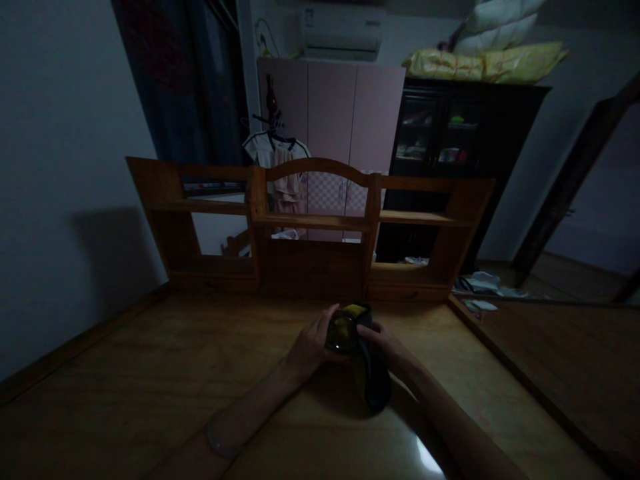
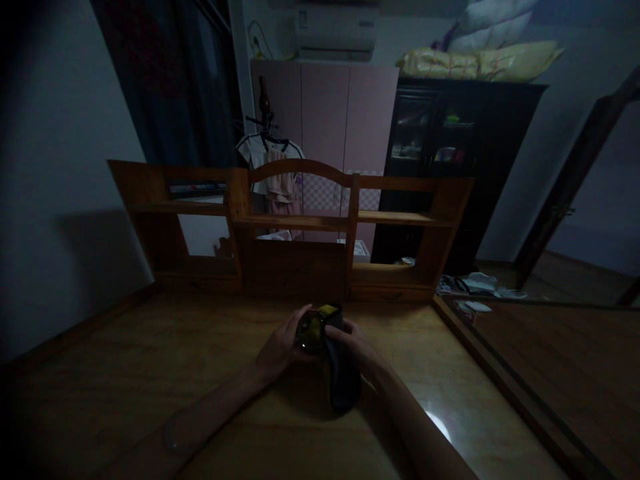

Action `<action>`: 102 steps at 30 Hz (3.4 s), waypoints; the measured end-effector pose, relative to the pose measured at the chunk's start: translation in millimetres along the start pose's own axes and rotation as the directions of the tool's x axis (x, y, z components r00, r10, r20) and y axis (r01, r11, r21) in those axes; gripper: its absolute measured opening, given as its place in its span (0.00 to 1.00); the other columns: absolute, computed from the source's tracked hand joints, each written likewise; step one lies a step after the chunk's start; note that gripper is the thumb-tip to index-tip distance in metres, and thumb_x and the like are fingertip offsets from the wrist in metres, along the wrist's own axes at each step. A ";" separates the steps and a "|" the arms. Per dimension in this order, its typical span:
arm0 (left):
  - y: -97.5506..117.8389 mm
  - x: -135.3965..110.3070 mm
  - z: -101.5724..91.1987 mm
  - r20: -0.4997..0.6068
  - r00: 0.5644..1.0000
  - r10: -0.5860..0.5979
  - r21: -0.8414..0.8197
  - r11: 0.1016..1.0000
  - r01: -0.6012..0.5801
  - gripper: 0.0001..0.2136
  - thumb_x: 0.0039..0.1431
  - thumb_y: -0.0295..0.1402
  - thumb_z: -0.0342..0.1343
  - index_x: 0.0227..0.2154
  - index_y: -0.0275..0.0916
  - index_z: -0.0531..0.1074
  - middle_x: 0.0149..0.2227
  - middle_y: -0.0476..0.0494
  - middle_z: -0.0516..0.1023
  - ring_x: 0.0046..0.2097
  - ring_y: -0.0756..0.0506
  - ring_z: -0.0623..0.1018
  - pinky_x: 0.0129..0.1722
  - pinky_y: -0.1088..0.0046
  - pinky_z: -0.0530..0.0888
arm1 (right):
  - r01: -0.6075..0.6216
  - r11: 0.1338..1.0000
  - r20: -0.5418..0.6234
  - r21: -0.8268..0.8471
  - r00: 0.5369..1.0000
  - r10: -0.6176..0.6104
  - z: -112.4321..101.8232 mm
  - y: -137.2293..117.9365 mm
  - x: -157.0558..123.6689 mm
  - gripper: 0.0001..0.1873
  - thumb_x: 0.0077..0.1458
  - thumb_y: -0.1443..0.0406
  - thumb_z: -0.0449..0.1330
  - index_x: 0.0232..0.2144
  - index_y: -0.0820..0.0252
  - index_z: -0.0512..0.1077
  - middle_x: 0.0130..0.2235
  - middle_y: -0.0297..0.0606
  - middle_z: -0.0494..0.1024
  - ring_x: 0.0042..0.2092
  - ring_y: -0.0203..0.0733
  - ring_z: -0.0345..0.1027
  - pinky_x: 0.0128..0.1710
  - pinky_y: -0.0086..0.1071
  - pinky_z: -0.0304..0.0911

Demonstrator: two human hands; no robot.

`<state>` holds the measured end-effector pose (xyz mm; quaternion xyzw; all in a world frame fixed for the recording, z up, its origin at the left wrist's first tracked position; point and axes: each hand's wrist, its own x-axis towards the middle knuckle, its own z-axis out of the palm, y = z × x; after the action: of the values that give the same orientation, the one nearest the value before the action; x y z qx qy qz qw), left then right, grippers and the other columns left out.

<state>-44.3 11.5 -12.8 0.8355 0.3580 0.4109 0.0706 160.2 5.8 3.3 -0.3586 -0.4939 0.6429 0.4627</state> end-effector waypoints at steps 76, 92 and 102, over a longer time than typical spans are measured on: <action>-5.8 0.5 3.3 -0.074 0.993 -0.094 -0.049 0.995 0.091 0.44 0.42 0.30 0.69 0.60 0.46 0.51 0.59 0.40 0.61 0.60 0.39 0.65 0.59 0.57 0.65 | 0.086 0.946 -0.205 -0.311 0.966 -0.155 -0.8 1.2 6.3 0.25 0.44 0.49 0.65 0.38 0.62 0.76 0.36 0.40 0.81 0.35 0.45 0.73 0.33 0.32 0.67; -5.9 2.7 2.9 -0.103 0.984 -0.148 -0.090 0.986 0.138 0.39 0.46 0.33 0.67 0.59 0.44 0.51 0.58 0.41 0.62 0.59 0.42 0.66 0.58 0.62 0.65 | 0.084 0.923 -0.077 -0.377 0.990 -0.121 3.6 -1.1 2.1 0.27 0.46 0.48 0.64 0.41 0.63 0.76 0.40 0.41 0.80 0.41 0.48 0.73 0.39 0.34 0.66; -2.2 3.5 -0.9 -0.123 0.985 -0.124 -0.082 0.990 0.114 0.37 0.49 0.37 0.64 0.59 0.44 0.52 0.59 0.39 0.61 0.60 0.40 0.65 0.59 0.59 0.64 | 0.121 0.902 -0.099 -0.414 0.979 -0.177 0.6 9.6 9.0 0.26 0.47 0.48 0.63 0.39 0.64 0.76 0.38 0.40 0.80 0.38 0.46 0.72 0.35 0.33 0.66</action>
<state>-44.8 15.2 -10.9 0.7813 0.3955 0.4717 0.1029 154.5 13.4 -5.9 -0.4505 -0.6102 0.4634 0.4582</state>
